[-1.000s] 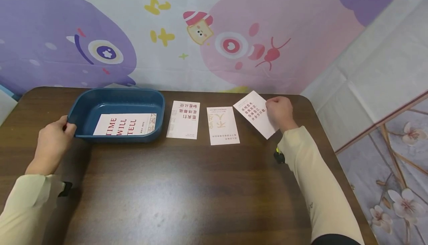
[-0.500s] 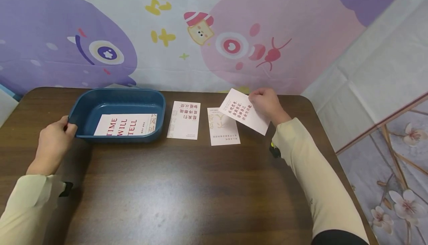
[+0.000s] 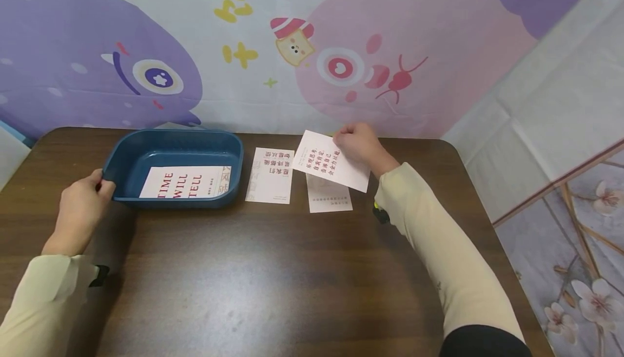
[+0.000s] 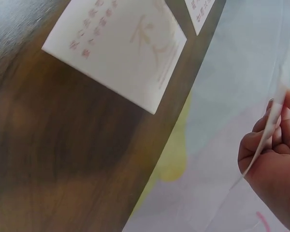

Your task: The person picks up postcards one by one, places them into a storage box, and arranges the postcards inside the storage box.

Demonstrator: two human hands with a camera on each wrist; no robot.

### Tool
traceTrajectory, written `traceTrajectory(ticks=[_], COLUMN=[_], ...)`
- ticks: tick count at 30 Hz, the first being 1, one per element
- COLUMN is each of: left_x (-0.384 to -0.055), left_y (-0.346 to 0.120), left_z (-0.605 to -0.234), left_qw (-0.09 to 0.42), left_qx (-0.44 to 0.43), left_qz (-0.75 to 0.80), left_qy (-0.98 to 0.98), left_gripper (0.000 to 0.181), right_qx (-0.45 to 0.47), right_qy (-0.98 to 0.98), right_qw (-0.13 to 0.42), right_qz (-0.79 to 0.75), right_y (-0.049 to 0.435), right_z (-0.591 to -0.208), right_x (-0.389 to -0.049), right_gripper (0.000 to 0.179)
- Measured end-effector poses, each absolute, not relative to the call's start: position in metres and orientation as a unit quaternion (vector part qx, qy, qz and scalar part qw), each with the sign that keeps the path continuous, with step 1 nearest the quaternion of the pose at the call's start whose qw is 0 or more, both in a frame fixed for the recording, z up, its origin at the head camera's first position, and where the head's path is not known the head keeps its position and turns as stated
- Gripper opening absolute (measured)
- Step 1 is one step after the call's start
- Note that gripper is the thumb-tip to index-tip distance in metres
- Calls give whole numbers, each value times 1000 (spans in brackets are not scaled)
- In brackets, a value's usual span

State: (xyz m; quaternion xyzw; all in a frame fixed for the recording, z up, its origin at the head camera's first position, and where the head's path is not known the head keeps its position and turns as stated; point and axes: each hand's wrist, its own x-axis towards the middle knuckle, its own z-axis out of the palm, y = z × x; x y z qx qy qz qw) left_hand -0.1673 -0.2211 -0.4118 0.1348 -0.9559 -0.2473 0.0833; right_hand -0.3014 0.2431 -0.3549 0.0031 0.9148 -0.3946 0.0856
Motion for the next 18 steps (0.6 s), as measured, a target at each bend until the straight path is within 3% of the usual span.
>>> traceTrajectory(ticks=[18], left_x=[-166], left_y=[-220], left_z=[-411], left_qw=[84], left_qx=[135], left_qz=[-249], left_qy=[-955], left_gripper=[20], right_qx=[-37], right_qy=[912], right_qw=[116], right_qz=[-391], right_y=[217], right_z=[-345], right_x=[-305], right_gripper=[23])
